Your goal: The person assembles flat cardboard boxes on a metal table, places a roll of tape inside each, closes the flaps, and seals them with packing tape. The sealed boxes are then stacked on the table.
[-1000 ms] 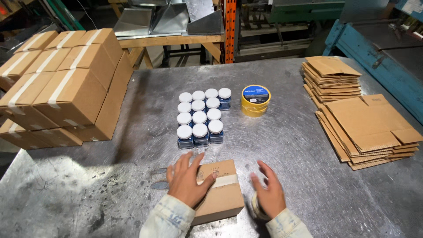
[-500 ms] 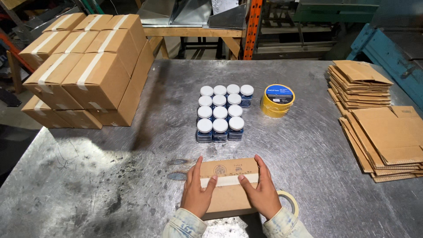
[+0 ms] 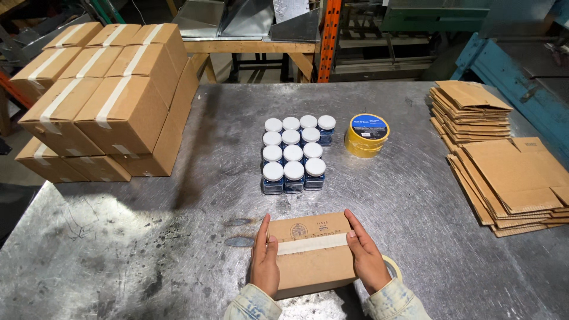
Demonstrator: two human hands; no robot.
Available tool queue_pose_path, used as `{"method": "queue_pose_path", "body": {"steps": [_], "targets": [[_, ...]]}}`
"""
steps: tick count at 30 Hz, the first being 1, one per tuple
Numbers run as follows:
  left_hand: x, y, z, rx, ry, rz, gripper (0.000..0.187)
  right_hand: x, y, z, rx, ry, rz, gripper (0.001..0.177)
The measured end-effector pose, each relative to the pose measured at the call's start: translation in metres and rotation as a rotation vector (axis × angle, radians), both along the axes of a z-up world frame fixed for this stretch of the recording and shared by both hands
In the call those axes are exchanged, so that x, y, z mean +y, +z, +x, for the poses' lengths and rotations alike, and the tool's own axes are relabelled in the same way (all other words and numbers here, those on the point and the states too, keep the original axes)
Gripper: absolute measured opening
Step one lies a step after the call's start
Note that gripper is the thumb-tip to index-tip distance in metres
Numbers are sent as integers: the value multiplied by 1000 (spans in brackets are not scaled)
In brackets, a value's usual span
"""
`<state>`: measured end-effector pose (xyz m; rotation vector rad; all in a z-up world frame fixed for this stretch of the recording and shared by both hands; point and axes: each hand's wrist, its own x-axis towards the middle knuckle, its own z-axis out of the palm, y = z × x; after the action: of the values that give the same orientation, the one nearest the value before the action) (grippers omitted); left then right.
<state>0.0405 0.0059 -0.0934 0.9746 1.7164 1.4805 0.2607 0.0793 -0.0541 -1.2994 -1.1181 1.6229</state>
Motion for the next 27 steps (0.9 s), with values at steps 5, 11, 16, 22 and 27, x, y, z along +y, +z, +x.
{"method": "queue_pose_path", "body": {"steps": [5, 11, 16, 22, 27], "targets": [[3, 1, 4, -371, 44, 52, 54, -1, 8, -2, 83, -53, -55, 59], [3, -3, -8, -302, -6, -309, 72, -6, 28, -11, -185, -109, -106, 59], [-8, 41, -8, -298, -97, -568, 87, -16, 43, -10, -465, 68, -81, 72], [-17, 77, 4, -840, 271, -170, 64, -27, 25, 5, -380, -61, 255, 56], [-17, 46, -3, -724, 326, -7, 45, -23, -17, 15, 299, -212, 59, 77]]}}
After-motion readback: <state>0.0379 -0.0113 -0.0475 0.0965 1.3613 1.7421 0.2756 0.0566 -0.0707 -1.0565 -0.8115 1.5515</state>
